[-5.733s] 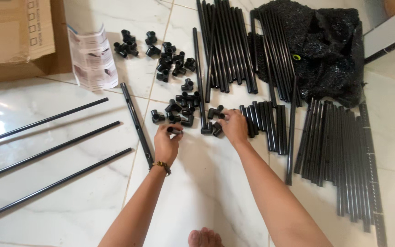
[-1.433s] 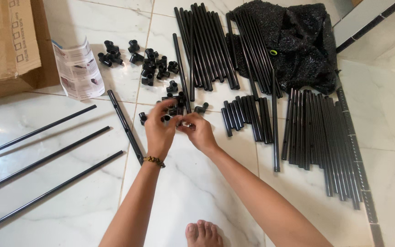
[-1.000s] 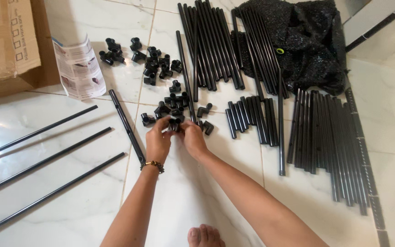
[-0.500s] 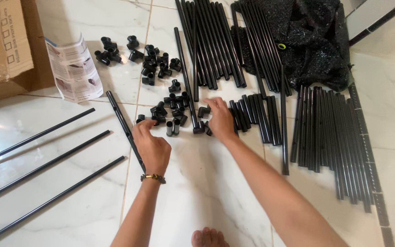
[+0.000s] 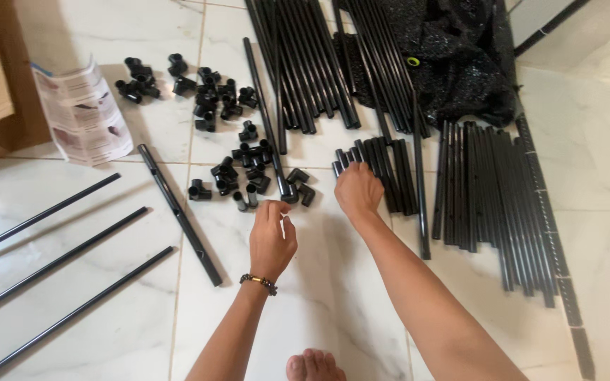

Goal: The person assembles a metal frame structure on a tiled floor using black metal rods and corner connectors. They connect the rods to form a ladder-like frame, occasionally consulting an instruction manual.

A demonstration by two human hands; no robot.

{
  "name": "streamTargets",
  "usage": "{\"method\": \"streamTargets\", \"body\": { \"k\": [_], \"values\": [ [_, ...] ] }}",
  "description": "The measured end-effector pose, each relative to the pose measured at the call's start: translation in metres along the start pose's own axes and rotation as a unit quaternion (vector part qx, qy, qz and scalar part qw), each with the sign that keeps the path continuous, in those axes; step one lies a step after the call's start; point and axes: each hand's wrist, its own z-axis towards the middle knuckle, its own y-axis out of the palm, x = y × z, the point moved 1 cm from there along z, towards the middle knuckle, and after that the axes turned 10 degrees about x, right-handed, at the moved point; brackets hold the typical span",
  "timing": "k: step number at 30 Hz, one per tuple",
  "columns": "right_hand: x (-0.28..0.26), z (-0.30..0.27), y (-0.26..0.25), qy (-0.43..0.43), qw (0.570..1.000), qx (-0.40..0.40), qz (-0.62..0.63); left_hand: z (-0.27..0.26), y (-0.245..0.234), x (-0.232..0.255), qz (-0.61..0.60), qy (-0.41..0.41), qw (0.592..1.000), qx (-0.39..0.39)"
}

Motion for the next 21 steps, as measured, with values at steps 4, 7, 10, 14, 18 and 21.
{"method": "streamTargets", "body": {
  "k": [4, 7, 10, 14, 18, 21],
  "values": [
    [0.009, -0.010, -0.001, -0.026, 0.998, -0.020, -0.051, 0.003, 0.018, 0.003, -0.015, -0.015, 1.000, -0.020],
    [0.004, -0.013, 0.005, -0.092, 0.992, -0.027, -0.084, 0.004, 0.028, 0.001, -0.017, -0.020, 0.999, -0.029],
    [-0.003, -0.016, 0.004, -0.064, 0.996, 0.001, -0.057, 0.005, 0.039, -0.003, -0.023, -0.021, 0.999, -0.031],
    [-0.012, -0.016, -0.022, -0.089, 0.992, 0.037, 0.076, 0.024, 0.053, -0.007, -0.093, -0.071, 0.992, -0.042],
    [-0.030, -0.019, -0.054, -0.196, 0.957, 0.095, 0.191, 0.059, 0.056, -0.007, -0.140, -0.183, 0.973, -0.032],
    [-0.037, -0.019, -0.065, -0.151, 0.946, 0.073, 0.276, 0.075, 0.052, -0.004, -0.193, -0.273, 0.941, -0.050]
  ]
}}
